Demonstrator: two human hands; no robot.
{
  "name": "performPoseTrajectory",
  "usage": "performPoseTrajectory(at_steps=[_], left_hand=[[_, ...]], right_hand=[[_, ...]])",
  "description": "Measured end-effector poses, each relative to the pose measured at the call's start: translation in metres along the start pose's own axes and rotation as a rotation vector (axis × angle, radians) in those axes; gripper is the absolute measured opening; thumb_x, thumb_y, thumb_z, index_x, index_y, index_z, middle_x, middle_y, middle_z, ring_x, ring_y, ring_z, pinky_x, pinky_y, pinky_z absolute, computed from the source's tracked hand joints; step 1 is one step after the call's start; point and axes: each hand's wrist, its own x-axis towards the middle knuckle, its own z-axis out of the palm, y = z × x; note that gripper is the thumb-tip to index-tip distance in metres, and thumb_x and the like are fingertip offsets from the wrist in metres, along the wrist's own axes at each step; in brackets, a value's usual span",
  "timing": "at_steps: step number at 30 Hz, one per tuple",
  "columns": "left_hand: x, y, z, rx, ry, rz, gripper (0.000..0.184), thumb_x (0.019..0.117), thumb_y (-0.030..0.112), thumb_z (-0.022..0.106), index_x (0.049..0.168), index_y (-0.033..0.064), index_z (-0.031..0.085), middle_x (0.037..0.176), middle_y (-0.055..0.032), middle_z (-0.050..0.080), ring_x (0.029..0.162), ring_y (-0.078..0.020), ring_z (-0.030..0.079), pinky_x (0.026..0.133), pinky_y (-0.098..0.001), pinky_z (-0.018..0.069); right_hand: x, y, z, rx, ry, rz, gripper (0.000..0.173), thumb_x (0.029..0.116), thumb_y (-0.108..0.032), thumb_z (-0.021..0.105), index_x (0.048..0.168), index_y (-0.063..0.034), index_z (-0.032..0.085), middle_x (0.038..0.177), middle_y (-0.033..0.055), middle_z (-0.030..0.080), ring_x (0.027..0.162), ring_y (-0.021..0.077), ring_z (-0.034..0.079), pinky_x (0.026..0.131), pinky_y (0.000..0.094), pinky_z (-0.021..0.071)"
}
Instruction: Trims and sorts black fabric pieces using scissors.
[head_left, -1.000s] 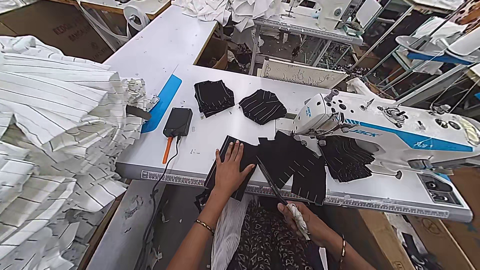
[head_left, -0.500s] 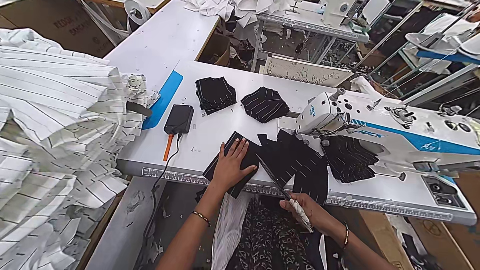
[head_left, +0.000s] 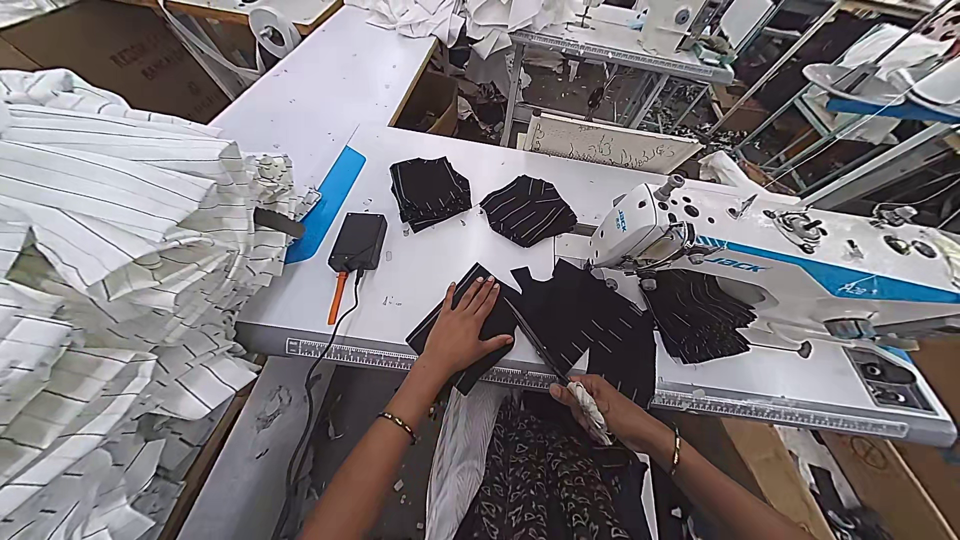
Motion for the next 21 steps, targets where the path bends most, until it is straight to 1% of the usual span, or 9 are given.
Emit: performPoseTrajectory(at_steps=[3,7,9,11,13,15,16,18,21], left_hand=[[-0.001,0.0,-0.001,-0.007,0.007,-0.005,0.105,0.0912,0.079,0.042,0.164,0.0068,0.02,0.171,-0.0078,0.018,0.159,-0.0242,0.013,0.124,-0.0604,0.0018],[-0.001,-0.001,0.0,-0.018,0.052,-0.006,0.108,0.0885,0.081,0.046,0.162,0.004,0.026,0.17,-0.0108,0.023,0.158,-0.026,0.017,0.125,-0.0591,0.0049],[-0.001,-0.001,0.001,-0.019,0.059,-0.004,0.109,0.0879,0.081,0.046,0.161,0.0037,0.026,0.169,-0.0112,0.024,0.158,-0.026,0.017,0.125,-0.0588,0.005],[-0.001,-0.001,0.001,-0.036,0.072,-0.003,0.111,0.0864,0.081,0.05,0.161,0.0023,0.026,0.169,-0.0131,0.025,0.158,-0.0273,0.017,0.125,-0.0574,0.0059],[-0.002,-0.002,0.002,-0.071,0.14,0.018,0.112,0.0834,0.08,0.056,0.157,-0.0012,0.033,0.165,-0.0176,0.031,0.156,-0.032,0.022,0.126,-0.0555,0.0111],[-0.004,-0.005,0.005,-0.129,0.242,0.064,0.104,0.0794,0.076,0.065,0.144,-0.0038,0.049,0.156,-0.0229,0.044,0.151,-0.0389,0.032,0.124,-0.056,0.0176],[-0.005,-0.007,0.006,-0.145,0.273,0.09,0.098,0.0781,0.074,0.069,0.137,-0.0037,0.055,0.15,-0.0239,0.049,0.147,-0.0407,0.037,0.124,-0.0565,0.0192],[-0.007,-0.01,0.003,-0.159,0.262,0.131,0.087,0.0781,0.07,0.072,0.128,-0.0012,0.062,0.142,-0.022,0.056,0.144,-0.0406,0.042,0.123,-0.0599,0.0177],[-0.016,-0.012,-0.011,-0.149,0.138,0.141,0.072,0.0809,0.065,0.073,0.124,0.0069,0.068,0.141,-0.0121,0.061,0.146,-0.0339,0.042,0.121,-0.0667,0.009]], right_hand=[[0.007,-0.006,0.0,-0.014,-0.011,-0.01,0.027,0.1042,-0.034,0.06,0.085,-0.0155,0.056,0.059,-0.0093,0.051,0.049,0.0009,0.05,0.049,0.017,0.0439],[0.009,-0.007,-0.003,-0.03,0.004,0.004,0.027,0.1033,-0.031,0.062,0.083,-0.0144,0.055,0.058,-0.0082,0.052,0.047,0.0016,0.05,0.047,0.0175,0.0437],[0.008,-0.006,-0.003,-0.016,0.007,-0.002,0.027,0.1033,-0.03,0.062,0.082,-0.0147,0.055,0.057,-0.0083,0.052,0.046,0.0015,0.05,0.047,0.0173,0.0434],[0.01,-0.008,-0.002,0.002,0.001,-0.013,0.027,0.1037,-0.03,0.062,0.083,-0.0143,0.056,0.058,-0.0083,0.053,0.047,0.0014,0.05,0.047,0.0171,0.044],[0.014,-0.013,-0.001,-0.011,-0.011,-0.018,0.027,0.1039,-0.033,0.061,0.084,-0.0149,0.056,0.058,-0.0088,0.051,0.048,0.0014,0.05,0.049,0.0174,0.0442],[0.019,-0.017,-0.002,-0.05,-0.019,-0.019,0.028,0.1032,-0.034,0.062,0.084,-0.0151,0.055,0.058,-0.0087,0.05,0.048,0.0014,0.049,0.048,0.0174,0.0438],[0.02,-0.018,-0.003,-0.069,-0.013,-0.015,0.029,0.1029,-0.034,0.063,0.083,-0.0147,0.055,0.058,-0.0084,0.051,0.047,0.0015,0.049,0.048,0.0176,0.0432],[0.016,-0.02,-0.005,-0.097,0.002,0.006,0.028,0.1032,-0.032,0.063,0.084,-0.0138,0.054,0.058,-0.0082,0.051,0.047,0.0015,0.049,0.047,0.0176,0.043],[0.0,-0.014,-0.006,-0.078,0.003,0.033,0.025,0.1044,-0.03,0.06,0.087,-0.0128,0.056,0.059,-0.0077,0.052,0.047,0.002,0.05,0.048,0.0178,0.0442]])
